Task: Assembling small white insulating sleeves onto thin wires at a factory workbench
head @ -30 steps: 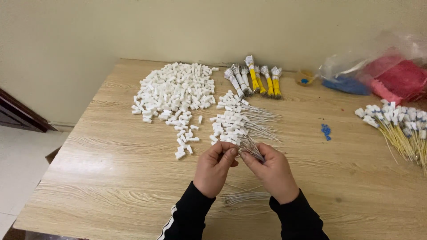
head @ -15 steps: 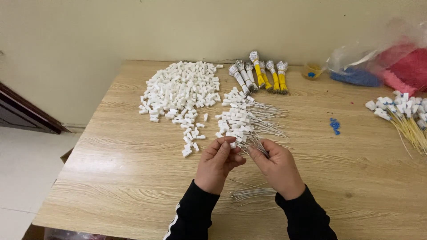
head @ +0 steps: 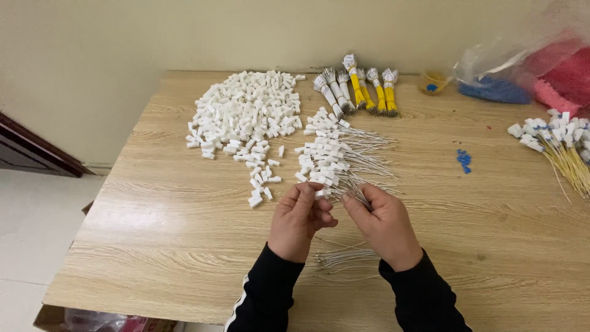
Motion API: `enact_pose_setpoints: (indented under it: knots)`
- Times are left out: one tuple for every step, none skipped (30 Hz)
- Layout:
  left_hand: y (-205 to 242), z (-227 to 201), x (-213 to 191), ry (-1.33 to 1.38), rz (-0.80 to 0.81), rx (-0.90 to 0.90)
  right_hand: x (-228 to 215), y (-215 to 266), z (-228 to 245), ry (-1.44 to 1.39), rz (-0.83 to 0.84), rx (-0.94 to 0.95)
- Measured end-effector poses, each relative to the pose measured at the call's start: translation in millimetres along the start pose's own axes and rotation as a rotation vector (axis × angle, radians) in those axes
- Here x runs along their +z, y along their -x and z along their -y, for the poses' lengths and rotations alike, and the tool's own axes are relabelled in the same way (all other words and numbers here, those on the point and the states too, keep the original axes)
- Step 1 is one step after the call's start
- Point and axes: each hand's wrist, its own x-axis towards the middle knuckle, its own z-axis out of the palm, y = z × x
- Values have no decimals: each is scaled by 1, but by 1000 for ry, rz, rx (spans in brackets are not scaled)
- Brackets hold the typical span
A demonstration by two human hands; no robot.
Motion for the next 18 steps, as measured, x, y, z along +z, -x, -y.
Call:
enact_pose_setpoints:
  knots:
    - [-1, 2, 0, 2, -1, -2, 1, 0, 5, 2, 1, 2]
    - [-2, 4, -1, -6, -8, -10, 2, 1, 11, -5, 10, 1]
    - [-3, 5, -2, -14, -15, -19, 3, 1, 17, -11, 18, -1]
    - [-2, 5, -1, -13, -17, -20, 3, 2, 17, -11, 19, 1]
    - [-2, 5, 0, -18, -29, -17, 3, 2, 17, 30, 20, -11]
    - [-1, 5, 1, -22, -41, -13, 3, 2, 17, 70, 21, -23]
    - [-1, 6, 1, -22, -42, -15, 3, 1, 16, 69, 21, -21]
    - [-2, 7, 0, -20, -48, -17, 4, 1, 16, 66, 27, -32]
    - [-2, 8, 0, -17, -55, -20, 4, 0, 15, 63, 33, -43]
    - [-1, 7, 0, -17, -56, -23, 4, 0, 16, 63, 33, -41]
    - [-1, 7, 0, -31, -63, -29, 4, 0, 18, 100, 49, -65]
    - [0, 6, 0, -44, -70, -35, 3, 0, 19, 138, 66, -91]
    - [-2, 8, -2, -44, -71, -36, 4, 1, 19, 138, 66, -89]
    - [-3, 9, -4, -65, -75, -37, 4, 1, 18, 143, 75, -89]
    - [-5, 10, -6, -86, -79, -38, 5, 2, 18, 149, 84, -88]
    - [-5, 8, -4, -87, -79, -38, 5, 1, 17, 149, 83, -88]
    - [-4, 6, -2, -97, -95, -23, 5, 0, 17, 193, 76, -104]
    - [-4, 3, 0, -108, -112, -8, 6, -1, 16, 237, 68, -119]
